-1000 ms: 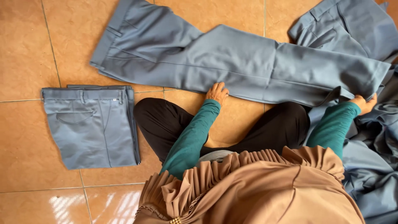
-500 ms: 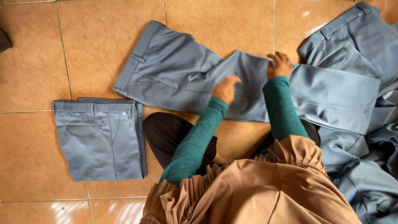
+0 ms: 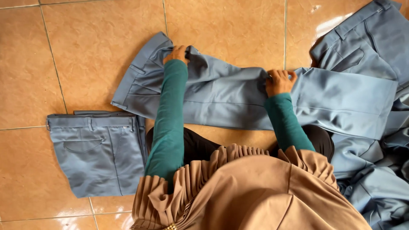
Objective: Folding blue fabric pants into neat squares and stacking them on the floor.
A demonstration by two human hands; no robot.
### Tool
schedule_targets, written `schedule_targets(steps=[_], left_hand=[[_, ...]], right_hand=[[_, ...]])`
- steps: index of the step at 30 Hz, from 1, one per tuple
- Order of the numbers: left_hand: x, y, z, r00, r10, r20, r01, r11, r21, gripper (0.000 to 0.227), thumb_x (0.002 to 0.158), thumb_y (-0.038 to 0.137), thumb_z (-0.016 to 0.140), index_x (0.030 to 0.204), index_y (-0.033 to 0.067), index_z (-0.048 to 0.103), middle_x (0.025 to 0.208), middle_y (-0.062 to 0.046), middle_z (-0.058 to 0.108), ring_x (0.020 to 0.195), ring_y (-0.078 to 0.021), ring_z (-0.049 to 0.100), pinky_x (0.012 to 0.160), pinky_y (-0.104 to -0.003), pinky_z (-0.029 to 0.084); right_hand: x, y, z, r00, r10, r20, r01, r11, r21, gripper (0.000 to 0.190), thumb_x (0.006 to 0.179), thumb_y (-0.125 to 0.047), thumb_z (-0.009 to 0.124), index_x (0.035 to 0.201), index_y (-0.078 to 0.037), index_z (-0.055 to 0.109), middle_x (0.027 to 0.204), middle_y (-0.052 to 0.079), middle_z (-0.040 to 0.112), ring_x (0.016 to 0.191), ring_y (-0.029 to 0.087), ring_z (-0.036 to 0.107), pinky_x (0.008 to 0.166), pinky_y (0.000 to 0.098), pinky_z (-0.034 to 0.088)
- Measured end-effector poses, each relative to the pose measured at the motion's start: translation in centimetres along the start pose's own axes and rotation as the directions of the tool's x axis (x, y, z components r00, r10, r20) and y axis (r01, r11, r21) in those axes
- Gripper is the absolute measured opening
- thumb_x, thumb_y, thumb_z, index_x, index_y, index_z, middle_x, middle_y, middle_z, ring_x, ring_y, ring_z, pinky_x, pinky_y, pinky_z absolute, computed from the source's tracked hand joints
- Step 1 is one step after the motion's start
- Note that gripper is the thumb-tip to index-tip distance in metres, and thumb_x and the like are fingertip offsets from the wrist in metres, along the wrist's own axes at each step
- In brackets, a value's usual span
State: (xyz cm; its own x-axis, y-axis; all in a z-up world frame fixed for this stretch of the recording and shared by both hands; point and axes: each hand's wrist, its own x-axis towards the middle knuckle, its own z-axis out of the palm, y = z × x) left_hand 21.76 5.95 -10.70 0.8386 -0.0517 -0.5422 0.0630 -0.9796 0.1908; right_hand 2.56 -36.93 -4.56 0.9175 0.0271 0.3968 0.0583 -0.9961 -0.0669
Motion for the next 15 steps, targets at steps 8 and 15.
schedule_targets(steps=[8,15], left_hand=[[-11.7,-4.4,-11.7,0.695,-0.294,-0.656,0.000,0.913,-0.409,0.071,0.087,0.009,0.076,0.132,0.0427,0.035,0.135,0.004,0.041,0.124,-0.0255,0.062,0.106,-0.042,0.057],[-14.3,2.5,-4.8,0.633,-0.154,-0.759,-0.035,0.973,-0.227,0.076,0.097,0.014,0.074,0.159,0.0288,0.033,0.160,-0.015,0.032,0.130,-0.0416,0.062,0.102,-0.056,0.059]], right_hand=[[1.1,-1.8,-8.0,0.952,0.162,-0.261,-0.123,0.979,0.160,0.044,0.079,-0.019,0.091,0.115,-0.024,0.064,0.104,0.002,0.053,0.101,0.028,0.053,0.102,0.0447,0.031],[-0.6,-6.1,-8.3,0.981,0.139,-0.136,-0.116,0.979,0.168,0.054,0.077,-0.011,0.080,0.129,-0.021,0.069,0.113,0.011,0.056,0.095,0.035,0.056,0.085,0.0480,0.043]])
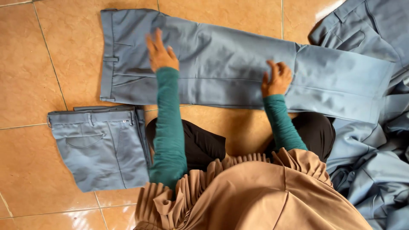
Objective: Folding blue fabric pants into neat squares and stacking them on the floor.
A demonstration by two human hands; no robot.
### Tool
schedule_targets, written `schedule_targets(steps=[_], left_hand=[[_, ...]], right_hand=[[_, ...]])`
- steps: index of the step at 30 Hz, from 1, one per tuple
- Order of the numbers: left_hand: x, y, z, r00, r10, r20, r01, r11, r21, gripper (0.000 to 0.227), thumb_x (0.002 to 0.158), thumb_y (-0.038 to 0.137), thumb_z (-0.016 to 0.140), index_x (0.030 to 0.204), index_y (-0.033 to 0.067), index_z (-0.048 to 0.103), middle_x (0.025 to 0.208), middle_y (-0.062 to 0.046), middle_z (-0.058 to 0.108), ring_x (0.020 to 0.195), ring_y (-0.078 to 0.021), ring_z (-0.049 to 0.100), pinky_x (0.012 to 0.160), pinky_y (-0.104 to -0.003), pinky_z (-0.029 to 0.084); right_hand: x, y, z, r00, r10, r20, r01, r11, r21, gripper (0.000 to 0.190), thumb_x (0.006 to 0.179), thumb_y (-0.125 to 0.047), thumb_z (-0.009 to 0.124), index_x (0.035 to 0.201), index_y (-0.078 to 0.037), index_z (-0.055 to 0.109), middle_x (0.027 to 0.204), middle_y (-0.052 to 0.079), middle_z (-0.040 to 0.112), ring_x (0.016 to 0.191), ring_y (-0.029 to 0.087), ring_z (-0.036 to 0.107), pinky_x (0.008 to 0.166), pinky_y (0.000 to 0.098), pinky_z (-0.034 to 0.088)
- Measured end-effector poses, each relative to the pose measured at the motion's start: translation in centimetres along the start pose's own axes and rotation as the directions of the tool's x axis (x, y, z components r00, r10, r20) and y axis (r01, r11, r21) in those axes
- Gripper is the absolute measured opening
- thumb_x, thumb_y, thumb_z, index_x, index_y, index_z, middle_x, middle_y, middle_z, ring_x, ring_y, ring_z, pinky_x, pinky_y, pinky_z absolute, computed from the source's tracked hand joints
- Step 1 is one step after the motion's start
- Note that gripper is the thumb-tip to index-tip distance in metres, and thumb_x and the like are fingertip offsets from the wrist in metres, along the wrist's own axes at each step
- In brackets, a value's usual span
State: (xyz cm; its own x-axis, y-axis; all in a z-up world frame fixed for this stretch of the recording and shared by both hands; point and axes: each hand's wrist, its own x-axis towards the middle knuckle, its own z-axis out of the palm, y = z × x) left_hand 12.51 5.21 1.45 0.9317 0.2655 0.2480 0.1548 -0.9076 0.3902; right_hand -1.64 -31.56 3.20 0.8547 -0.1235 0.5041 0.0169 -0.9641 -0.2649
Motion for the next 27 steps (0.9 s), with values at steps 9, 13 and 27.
schedule_targets(steps=[9,13,27], left_hand=[[-3.9,-6.4,-0.6,0.786,-0.239,0.570,-0.021,0.911,0.411,0.062,0.110,0.065,0.032,0.164,0.0455,0.010,0.173,0.002,0.003,0.157,-0.0407,0.002,0.125,-0.066,0.002],[-0.2,-9.3,-2.3,0.747,-0.377,0.547,0.054,0.855,0.516,0.061,0.110,0.065,0.027,0.164,0.0477,0.005,0.174,0.000,0.002,0.158,-0.0381,-0.003,0.122,-0.068,-0.007],[-23.5,11.7,6.0,0.698,0.562,0.444,-0.398,0.820,-0.411,0.037,0.090,0.026,0.069,0.124,0.0331,0.056,0.120,0.003,0.046,0.111,-0.0221,0.058,0.089,-0.040,0.058]], right_hand=[[-9.4,-3.9,2.4,0.943,-0.128,0.307,0.110,0.991,0.077,0.050,0.085,-0.024,0.075,0.135,-0.028,0.066,0.149,0.009,0.054,0.137,0.031,0.050,0.104,0.0466,0.039],[-8.2,-3.7,4.0,0.919,-0.261,0.295,0.116,0.896,0.429,0.033,0.089,-0.012,0.069,0.121,-0.018,0.074,0.125,0.013,0.069,0.122,0.035,0.063,0.107,0.0440,0.048],[-8.6,23.3,-9.5,0.458,0.887,0.057,-0.783,0.433,-0.447,0.068,0.091,-0.039,0.087,0.140,-0.041,0.040,0.142,-0.002,0.035,0.132,0.028,0.037,0.103,0.0595,0.044]])
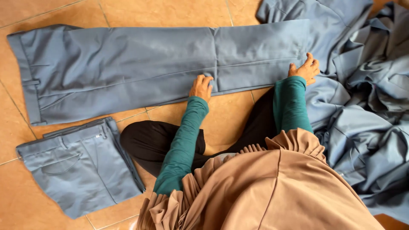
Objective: Folding blue fabric pants into neat squares and stacking them on the floor.
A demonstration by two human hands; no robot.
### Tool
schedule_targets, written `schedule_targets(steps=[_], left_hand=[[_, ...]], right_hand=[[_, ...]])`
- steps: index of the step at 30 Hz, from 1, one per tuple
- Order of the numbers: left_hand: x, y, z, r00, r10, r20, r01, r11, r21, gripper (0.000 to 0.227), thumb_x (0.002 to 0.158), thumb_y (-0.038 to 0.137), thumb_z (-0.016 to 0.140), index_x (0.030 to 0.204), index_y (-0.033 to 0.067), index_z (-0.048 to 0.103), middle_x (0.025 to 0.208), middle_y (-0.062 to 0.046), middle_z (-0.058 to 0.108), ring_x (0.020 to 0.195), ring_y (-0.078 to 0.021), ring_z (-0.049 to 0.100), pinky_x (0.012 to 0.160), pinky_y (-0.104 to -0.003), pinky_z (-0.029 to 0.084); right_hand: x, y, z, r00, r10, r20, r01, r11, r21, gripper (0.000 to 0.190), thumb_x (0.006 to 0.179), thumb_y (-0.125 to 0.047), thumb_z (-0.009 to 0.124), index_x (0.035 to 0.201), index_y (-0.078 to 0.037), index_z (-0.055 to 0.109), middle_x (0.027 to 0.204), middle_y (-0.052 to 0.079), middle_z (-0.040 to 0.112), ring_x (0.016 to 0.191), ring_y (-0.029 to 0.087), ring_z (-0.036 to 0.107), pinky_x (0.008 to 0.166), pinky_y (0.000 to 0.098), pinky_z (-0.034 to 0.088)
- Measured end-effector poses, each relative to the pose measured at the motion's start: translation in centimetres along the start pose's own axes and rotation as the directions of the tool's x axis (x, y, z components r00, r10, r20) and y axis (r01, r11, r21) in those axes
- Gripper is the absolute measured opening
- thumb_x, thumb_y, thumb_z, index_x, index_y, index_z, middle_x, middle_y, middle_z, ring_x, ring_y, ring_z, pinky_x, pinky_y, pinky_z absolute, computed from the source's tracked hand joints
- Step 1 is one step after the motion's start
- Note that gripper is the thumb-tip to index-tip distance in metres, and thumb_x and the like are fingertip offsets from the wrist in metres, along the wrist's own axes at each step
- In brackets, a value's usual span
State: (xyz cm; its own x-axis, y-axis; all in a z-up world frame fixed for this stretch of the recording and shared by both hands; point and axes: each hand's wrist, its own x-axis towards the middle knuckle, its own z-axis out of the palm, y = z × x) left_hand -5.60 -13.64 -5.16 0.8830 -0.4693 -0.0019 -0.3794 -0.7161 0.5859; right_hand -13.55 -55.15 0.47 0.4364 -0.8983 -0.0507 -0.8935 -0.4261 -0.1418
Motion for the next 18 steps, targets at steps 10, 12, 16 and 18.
schedule_targets(steps=[10,12,16,18], left_hand=[[-1.9,-2.5,2.3,0.986,0.122,0.112,-0.148,0.955,0.259,0.057,0.086,0.027,0.075,0.136,0.0272,0.048,0.134,-0.004,0.044,0.126,-0.0266,0.047,0.092,-0.042,0.055],[-2.3,-1.4,0.8,0.981,0.033,0.192,-0.083,0.963,0.257,0.057,0.092,0.023,0.066,0.143,0.0258,0.041,0.140,-0.004,0.041,0.135,-0.0251,0.043,0.099,-0.042,0.054],[-2.6,-0.2,-0.2,0.975,-0.054,0.217,-0.010,0.959,0.284,0.063,0.090,0.030,0.070,0.145,0.0269,0.039,0.144,-0.002,0.042,0.138,-0.0235,0.042,0.103,-0.043,0.053],[-2.8,0.0,0.4,0.964,-0.140,0.225,0.095,0.975,0.199,0.071,0.089,0.038,0.072,0.149,0.0275,0.035,0.149,-0.003,0.041,0.143,-0.0253,0.039,0.107,-0.049,0.050]], right_hand=[[2.8,7.1,4.0,0.979,0.034,0.202,-0.065,0.987,0.147,0.056,0.083,-0.040,0.085,0.133,-0.034,0.060,0.127,0.006,0.059,0.122,0.030,0.061,0.104,0.0478,0.051],[3.2,7.5,4.9,0.944,0.149,0.293,-0.248,0.908,0.338,0.076,0.076,-0.038,0.096,0.138,-0.032,0.052,0.135,0.010,0.064,0.129,0.027,0.060,0.110,0.0361,0.048],[7.7,11.0,11.3,0.937,0.169,0.305,-0.311,0.801,0.511,0.054,0.071,-0.036,0.098,0.115,-0.028,0.068,0.109,0.008,0.075,0.105,0.025,0.074,0.089,0.0349,0.062],[8.3,9.8,12.7,0.931,0.151,0.333,-0.360,0.550,0.754,0.041,0.070,-0.024,0.094,0.107,-0.030,0.077,0.095,0.012,0.075,0.070,0.030,0.078,0.057,0.0405,0.070]])
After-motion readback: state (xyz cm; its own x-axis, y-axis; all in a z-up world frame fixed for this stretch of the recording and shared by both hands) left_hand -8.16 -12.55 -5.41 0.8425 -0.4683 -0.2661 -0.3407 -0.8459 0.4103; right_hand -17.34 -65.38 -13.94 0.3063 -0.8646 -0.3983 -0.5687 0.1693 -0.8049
